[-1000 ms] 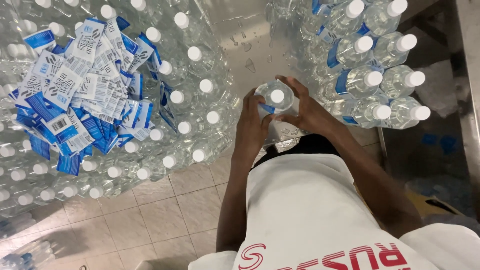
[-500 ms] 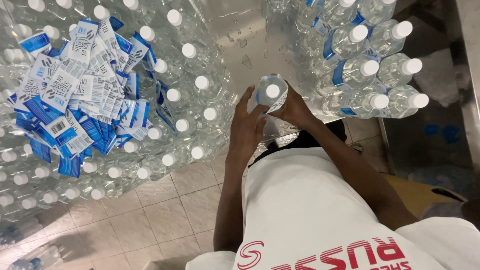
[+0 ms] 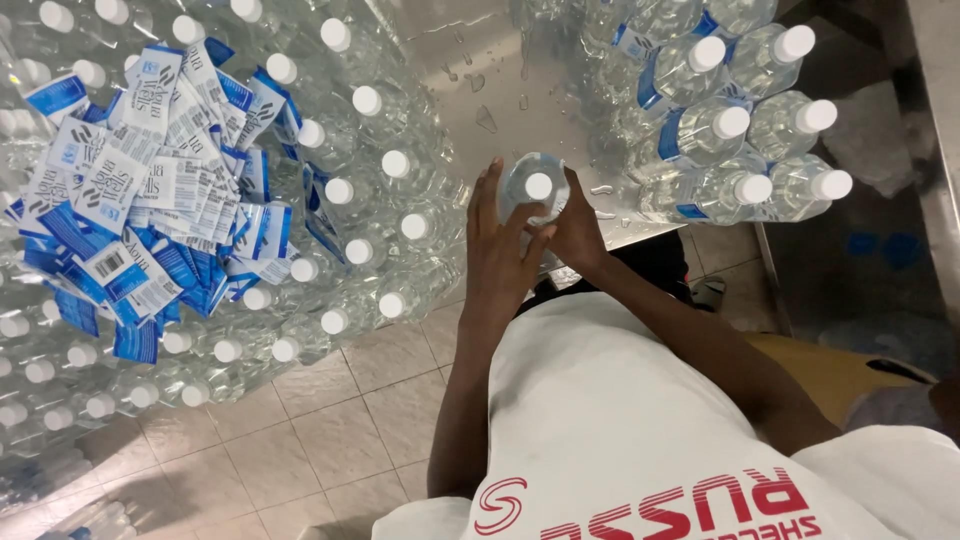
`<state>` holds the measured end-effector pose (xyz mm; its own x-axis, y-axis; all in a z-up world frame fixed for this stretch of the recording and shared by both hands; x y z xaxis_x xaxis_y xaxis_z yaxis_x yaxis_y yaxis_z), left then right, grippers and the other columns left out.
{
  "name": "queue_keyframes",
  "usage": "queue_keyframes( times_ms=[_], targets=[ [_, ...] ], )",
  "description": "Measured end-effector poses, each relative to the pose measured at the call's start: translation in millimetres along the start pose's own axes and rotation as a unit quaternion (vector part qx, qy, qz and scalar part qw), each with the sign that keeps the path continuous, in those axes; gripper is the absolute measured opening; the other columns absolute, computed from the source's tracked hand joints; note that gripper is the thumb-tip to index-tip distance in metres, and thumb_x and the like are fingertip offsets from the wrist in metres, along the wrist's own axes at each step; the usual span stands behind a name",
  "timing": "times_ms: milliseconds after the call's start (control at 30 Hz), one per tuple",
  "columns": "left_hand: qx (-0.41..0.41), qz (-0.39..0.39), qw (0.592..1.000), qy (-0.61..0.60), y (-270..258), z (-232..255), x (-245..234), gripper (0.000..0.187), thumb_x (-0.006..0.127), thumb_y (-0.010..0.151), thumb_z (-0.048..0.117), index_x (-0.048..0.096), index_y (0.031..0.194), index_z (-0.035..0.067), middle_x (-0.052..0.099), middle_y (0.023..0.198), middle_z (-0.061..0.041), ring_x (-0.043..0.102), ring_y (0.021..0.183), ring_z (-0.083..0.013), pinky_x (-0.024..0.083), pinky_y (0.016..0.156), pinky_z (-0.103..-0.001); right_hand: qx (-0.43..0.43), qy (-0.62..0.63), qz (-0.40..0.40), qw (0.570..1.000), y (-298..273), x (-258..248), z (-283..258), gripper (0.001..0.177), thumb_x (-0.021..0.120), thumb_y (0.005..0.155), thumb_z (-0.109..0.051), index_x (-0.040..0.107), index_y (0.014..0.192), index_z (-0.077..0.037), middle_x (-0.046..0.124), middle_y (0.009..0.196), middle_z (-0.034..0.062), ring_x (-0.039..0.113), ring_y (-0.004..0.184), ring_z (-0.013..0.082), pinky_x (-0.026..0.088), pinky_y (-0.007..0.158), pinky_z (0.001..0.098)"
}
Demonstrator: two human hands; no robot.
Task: Manually applying adhesive labels to plastic water bottles on a production table.
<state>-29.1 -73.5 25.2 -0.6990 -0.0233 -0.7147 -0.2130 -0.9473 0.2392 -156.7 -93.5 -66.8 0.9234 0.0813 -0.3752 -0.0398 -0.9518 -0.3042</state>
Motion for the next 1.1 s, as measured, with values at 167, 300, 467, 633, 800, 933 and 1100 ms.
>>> queue_keyframes(
  times_ms=[167, 300, 467, 633, 800, 933, 1100],
  targets=[
    [0.009, 0.018, 0.999, 0.040, -6.0, -5.9, -1.7, 0.035, 0.060, 0.111, 0.047, 0.069, 0.118, 0.015, 0.038, 0.169, -0.018, 0.039, 0.159, -0.0446, 0.040, 0.127, -0.058, -0.002, -0.034, 0.003, 0.999, 4.5, 2.1, 5.4, 0.093, 0.092, 0.087, -0.016, 0.036, 0.159, -0.005, 0.064, 0.140, 0.0324, 0.062, 0.133, 0.0560, 0.050, 0.113, 0.0705],
    [0.001, -0.011, 0.998, 0.065, -10.4, -6.4, 18.6, 0.033, 0.059, 0.112, 0.043, 0.075, 0.109, 0.014, 0.039, 0.169, -0.018, 0.036, 0.161, -0.0465, 0.037, 0.128, -0.060, -0.061, -0.016, 0.010, 0.998, 1.2, 1.4, 2.1, 0.086, 0.086, 0.092, -0.009, 0.035, 0.161, -0.004, 0.063, 0.140, 0.0302, 0.062, 0.134, 0.0524, 0.049, 0.111, 0.0669],
    [-0.004, -0.011, 0.999, 0.046, -4.2, 8.0, 22.0, 0.035, 0.053, 0.114, 0.044, 0.078, 0.121, 0.020, 0.032, 0.174, -0.022, 0.030, 0.163, -0.0508, 0.033, 0.130, -0.063, -0.069, 0.100, 0.015, 0.992, -2.3, 6.3, 7.9, 0.084, 0.082, 0.094, -0.013, 0.035, 0.163, -0.005, 0.060, 0.145, 0.0230, 0.061, 0.137, 0.0417, 0.043, 0.119, 0.0605],
    [-0.025, -0.009, 0.998, 0.053, 1.6, 21.2, 33.7, 0.035, 0.059, 0.110, 0.043, 0.079, 0.128, 0.020, 0.021, 0.178, -0.028, 0.020, 0.166, -0.0555, 0.030, 0.131, -0.069, -0.147, 0.120, 0.018, 0.982, 14.4, 32.4, 62.7, 0.080, 0.083, 0.101, -0.015, 0.037, 0.165, -0.007, 0.058, 0.150, 0.0176, 0.056, 0.140, 0.0294, 0.040, 0.121, 0.0498],
    [0.004, 0.031, 0.991, 0.134, 19.0, 28.2, 30.2, 0.045, 0.050, 0.112, 0.054, 0.077, 0.127, 0.021, 0.020, 0.178, -0.030, 0.017, 0.167, -0.0550, 0.026, 0.134, -0.068, -0.181, 0.023, 0.021, 0.983, 11.2, 38.5, 39.1, 0.066, 0.053, 0.120, -0.043, 0.036, 0.165, 0.002, 0.046, 0.159, 0.0293, 0.043, 0.151, 0.0449, 0.028, 0.133, 0.0582],
    [0.026, 0.027, 0.987, 0.154, 39.5, 35.3, 27.0, 0.055, 0.049, 0.107, 0.062, 0.080, 0.116, 0.017, 0.030, 0.174, -0.028, 0.023, 0.165, -0.0531, 0.028, 0.132, -0.068, -0.117, 0.045, -0.023, 0.992, 2.3, 16.5, 22.9, 0.071, 0.054, 0.114, -0.059, 0.048, 0.162, -0.008, 0.060, 0.149, 0.0204, 0.055, 0.142, 0.0416, 0.039, 0.121, 0.0590],
    [0.052, -0.025, 0.984, 0.167, 67.9, 24.3, 41.8, 0.061, 0.052, 0.105, 0.064, 0.085, 0.101, 0.014, 0.051, 0.159, -0.024, 0.038, 0.156, -0.0509, 0.035, 0.128, -0.066, 0.029, -0.042, -0.028, 0.998, 14.7, 27.4, 36.1, 0.084, 0.085, 0.095, -0.036, 0.040, 0.156, 0.000, 0.067, 0.140, 0.0289, 0.066, 0.128, 0.0510, 0.054, 0.106, 0.0676]
  ],
)
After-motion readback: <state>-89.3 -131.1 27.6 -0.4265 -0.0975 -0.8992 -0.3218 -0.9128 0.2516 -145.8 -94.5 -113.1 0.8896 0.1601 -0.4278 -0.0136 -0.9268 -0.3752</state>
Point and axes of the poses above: each hand's wrist, its own y-axis towards the middle knuckle, its own x-axis out of the palm, z = x × y, the point moved 10 cm from there along y, towards the middle knuckle
